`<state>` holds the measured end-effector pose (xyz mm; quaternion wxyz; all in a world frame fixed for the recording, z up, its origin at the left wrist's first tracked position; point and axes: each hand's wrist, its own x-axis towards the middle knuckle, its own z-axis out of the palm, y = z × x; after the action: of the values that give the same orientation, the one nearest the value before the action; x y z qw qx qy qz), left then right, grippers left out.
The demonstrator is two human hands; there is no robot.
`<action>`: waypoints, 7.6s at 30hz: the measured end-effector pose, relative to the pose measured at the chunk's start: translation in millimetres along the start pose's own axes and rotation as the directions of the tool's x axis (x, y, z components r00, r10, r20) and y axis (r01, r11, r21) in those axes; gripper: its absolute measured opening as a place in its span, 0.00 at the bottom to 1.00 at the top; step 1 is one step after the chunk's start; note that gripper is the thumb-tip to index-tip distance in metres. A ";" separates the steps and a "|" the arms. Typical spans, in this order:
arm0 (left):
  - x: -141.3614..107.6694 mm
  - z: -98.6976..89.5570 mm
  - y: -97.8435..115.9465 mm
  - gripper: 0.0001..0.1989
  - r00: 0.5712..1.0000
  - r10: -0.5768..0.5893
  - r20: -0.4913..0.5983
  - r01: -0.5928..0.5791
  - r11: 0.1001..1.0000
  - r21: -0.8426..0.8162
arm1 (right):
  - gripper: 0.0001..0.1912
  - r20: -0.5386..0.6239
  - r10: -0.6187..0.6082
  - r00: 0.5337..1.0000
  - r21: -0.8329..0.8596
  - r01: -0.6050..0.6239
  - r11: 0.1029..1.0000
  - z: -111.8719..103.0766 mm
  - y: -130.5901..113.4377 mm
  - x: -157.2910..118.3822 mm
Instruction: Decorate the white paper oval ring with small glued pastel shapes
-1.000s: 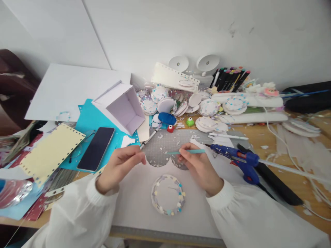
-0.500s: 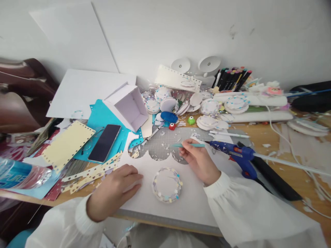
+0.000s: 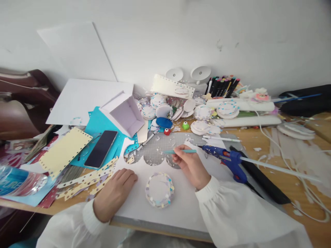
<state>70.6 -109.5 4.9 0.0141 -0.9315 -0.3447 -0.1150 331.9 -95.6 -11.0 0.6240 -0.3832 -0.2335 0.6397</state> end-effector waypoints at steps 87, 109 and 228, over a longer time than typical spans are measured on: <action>98.8 38.0 14.2 0.16 0.859 -0.356 0.369 0.229 -0.377 -0.897 | 0.07 -0.005 -0.323 0.947 -0.411 0.292 0.863 -1.2 -7.0 -16.8; 95.2 38.2 13.6 0.05 0.901 -0.363 0.236 0.155 -0.237 -0.959 | 0.06 -0.003 -0.290 0.957 -0.385 0.267 0.883 -2.8 -6.3 -16.7; 94.3 26.6 8.1 0.23 0.982 0.006 0.189 0.189 0.026 -0.982 | 0.07 0.195 -0.565 0.802 -0.941 0.315 0.121 -44.2 -20.0 -31.3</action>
<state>150.7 -52.6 0.5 -0.6689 -0.6596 -0.2267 -0.2571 376.6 -131.9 -15.7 0.4499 -0.6521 -0.6001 0.1103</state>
